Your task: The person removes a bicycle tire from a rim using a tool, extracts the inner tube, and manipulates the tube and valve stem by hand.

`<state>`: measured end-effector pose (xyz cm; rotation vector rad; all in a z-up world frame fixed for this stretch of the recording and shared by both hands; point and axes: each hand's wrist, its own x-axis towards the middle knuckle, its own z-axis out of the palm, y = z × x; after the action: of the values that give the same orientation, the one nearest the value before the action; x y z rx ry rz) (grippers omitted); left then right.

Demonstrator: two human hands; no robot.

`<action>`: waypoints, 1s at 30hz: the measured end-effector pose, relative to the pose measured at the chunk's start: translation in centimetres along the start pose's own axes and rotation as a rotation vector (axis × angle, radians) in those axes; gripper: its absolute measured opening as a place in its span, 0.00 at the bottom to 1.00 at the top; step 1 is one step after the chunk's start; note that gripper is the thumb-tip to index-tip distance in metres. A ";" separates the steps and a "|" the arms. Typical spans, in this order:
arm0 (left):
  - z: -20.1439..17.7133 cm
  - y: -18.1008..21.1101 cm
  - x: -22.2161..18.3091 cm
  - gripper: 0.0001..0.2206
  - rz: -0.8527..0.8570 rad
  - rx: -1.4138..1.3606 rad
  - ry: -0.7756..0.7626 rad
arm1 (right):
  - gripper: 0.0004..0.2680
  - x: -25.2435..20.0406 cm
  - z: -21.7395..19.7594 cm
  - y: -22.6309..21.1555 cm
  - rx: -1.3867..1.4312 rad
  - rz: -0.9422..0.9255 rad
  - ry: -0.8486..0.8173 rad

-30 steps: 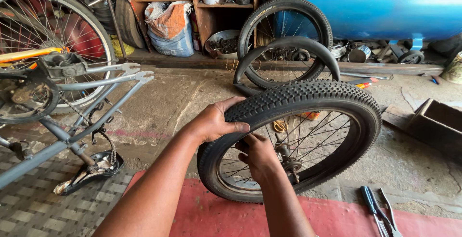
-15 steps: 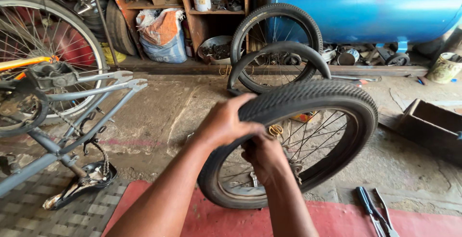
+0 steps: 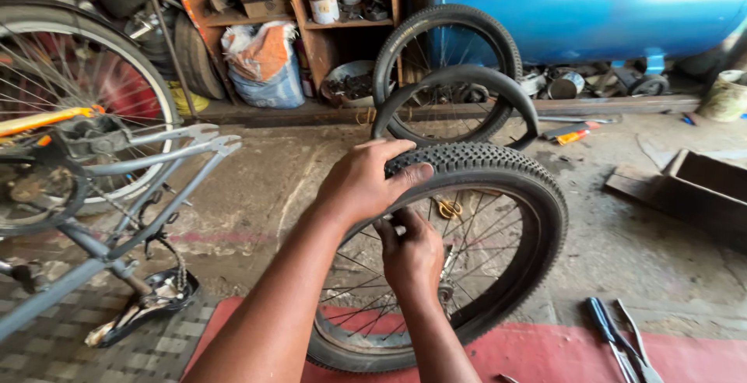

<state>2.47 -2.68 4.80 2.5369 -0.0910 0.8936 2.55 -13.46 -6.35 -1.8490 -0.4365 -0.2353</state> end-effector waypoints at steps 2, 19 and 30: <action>-0.1 1.0 -1.3 0.18 0.213 -0.008 0.266 | 0.07 -0.2 -0.2 0.3 -0.148 -0.026 0.041; 10.1 3.0 -10.2 0.33 -0.720 -0.079 0.125 | 0.14 2.3 1.6 6.4 0.171 0.046 -0.133; 11.7 3.2 -10.7 0.38 -0.636 0.042 0.249 | 0.12 1.7 2.2 6.5 0.067 -0.040 -0.104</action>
<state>0.13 -11.48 -8.58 2.2363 0.7696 0.9255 6.63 -12.81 -12.05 -1.7930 -0.5472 -0.1504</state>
